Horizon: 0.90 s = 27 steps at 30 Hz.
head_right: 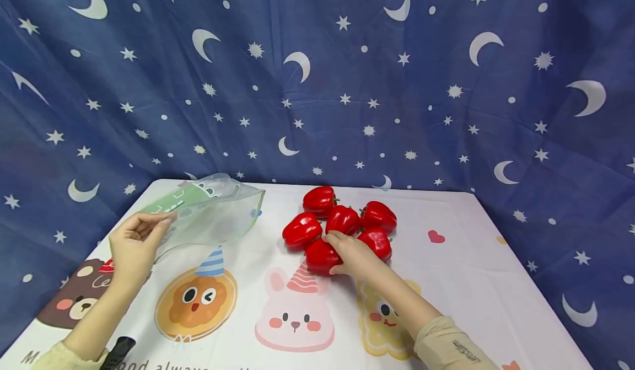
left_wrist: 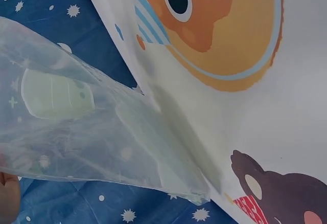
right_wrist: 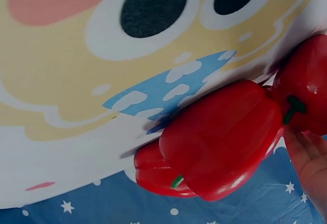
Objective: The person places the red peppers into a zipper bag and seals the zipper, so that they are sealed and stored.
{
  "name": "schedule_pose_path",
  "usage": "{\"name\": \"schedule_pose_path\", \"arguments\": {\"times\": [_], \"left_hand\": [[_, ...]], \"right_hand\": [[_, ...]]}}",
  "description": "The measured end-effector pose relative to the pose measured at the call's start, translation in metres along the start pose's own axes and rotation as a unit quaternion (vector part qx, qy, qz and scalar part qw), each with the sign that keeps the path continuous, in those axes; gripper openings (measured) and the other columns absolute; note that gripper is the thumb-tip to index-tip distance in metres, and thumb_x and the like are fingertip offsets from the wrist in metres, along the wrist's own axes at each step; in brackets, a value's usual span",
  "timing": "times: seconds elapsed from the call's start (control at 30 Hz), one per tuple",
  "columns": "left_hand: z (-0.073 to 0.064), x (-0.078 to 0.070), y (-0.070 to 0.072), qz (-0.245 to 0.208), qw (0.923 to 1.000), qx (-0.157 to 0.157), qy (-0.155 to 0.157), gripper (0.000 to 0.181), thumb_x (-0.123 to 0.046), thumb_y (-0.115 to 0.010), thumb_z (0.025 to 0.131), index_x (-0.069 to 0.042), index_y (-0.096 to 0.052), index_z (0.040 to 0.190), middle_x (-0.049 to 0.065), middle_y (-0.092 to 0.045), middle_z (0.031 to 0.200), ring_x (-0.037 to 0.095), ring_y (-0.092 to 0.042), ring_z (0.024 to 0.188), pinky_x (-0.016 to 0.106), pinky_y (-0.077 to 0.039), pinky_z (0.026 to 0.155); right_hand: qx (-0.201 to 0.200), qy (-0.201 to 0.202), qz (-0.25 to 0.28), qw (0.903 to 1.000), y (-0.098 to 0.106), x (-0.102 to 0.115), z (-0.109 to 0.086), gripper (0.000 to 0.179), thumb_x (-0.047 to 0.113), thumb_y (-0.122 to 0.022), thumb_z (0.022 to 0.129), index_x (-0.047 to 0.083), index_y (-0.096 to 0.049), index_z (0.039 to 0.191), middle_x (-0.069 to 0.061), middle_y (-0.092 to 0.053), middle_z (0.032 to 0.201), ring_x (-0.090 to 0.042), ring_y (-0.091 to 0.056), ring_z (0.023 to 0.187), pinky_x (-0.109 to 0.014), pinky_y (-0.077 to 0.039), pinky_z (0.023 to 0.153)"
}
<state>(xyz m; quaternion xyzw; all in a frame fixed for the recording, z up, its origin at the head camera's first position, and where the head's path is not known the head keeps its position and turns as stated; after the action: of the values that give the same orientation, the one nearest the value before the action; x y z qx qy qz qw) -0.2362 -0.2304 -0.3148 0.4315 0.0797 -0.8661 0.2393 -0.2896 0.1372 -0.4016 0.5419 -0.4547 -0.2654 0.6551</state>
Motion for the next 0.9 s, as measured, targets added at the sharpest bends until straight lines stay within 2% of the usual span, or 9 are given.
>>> {"name": "schedule_pose_path", "arguments": {"times": [0.3, 0.57, 0.9], "left_hand": [[0.002, -0.002, -0.002, -0.013, 0.9998, -0.004, 0.015, 0.008, 0.009, -0.066, 0.08, 0.014, -0.061, 0.084, -0.026, -0.066, 0.077, -0.008, -0.064, 0.074, 0.005, -0.049, 0.069], [0.001, -0.002, 0.0, -0.019, 0.9995, -0.005, 0.024, 0.009, 0.005, -0.065, 0.082, 0.013, -0.062, 0.085, -0.025, -0.067, 0.077, -0.007, -0.066, 0.074, 0.006, -0.051, 0.068], [0.002, -0.002, 0.004, -0.023, 0.9991, -0.022, 0.03, 0.011, 0.0, -0.068, 0.083, 0.01, -0.063, 0.084, -0.023, -0.068, 0.077, -0.005, -0.067, 0.075, 0.007, -0.051, 0.07]], "right_hand": [[-0.003, 0.011, -0.002, 0.9999, 0.001, -0.002, -0.001, 0.071, 0.023, -0.083, 0.069, 0.009, -0.052, 0.132, -0.015, -0.053, 0.134, -0.034, -0.053, 0.121, -0.05, -0.051, 0.091], [0.021, 0.044, -0.021, 0.9986, 0.0, -0.001, -0.005, 0.076, 0.015, -0.082, 0.07, 0.01, -0.045, 0.137, -0.015, -0.046, 0.138, -0.035, -0.052, 0.122, -0.049, -0.054, 0.086], [-0.006, 0.053, -0.002, 0.9986, -0.001, 0.003, -0.01, 0.074, 0.025, -0.084, 0.069, 0.016, -0.049, 0.134, -0.008, -0.05, 0.128, -0.03, -0.053, 0.118, -0.05, -0.054, 0.086]]}}
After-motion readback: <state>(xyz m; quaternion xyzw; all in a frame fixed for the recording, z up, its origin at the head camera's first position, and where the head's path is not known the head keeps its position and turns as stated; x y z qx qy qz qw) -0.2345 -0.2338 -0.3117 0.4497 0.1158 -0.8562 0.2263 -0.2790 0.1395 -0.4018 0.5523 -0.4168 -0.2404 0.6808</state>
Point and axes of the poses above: each hand's wrist, its own z-axis towards the middle knuckle, its own y-axis out of the back of the hand, x = y × z, the point moved 8 cm from there along z, towards the middle knuckle
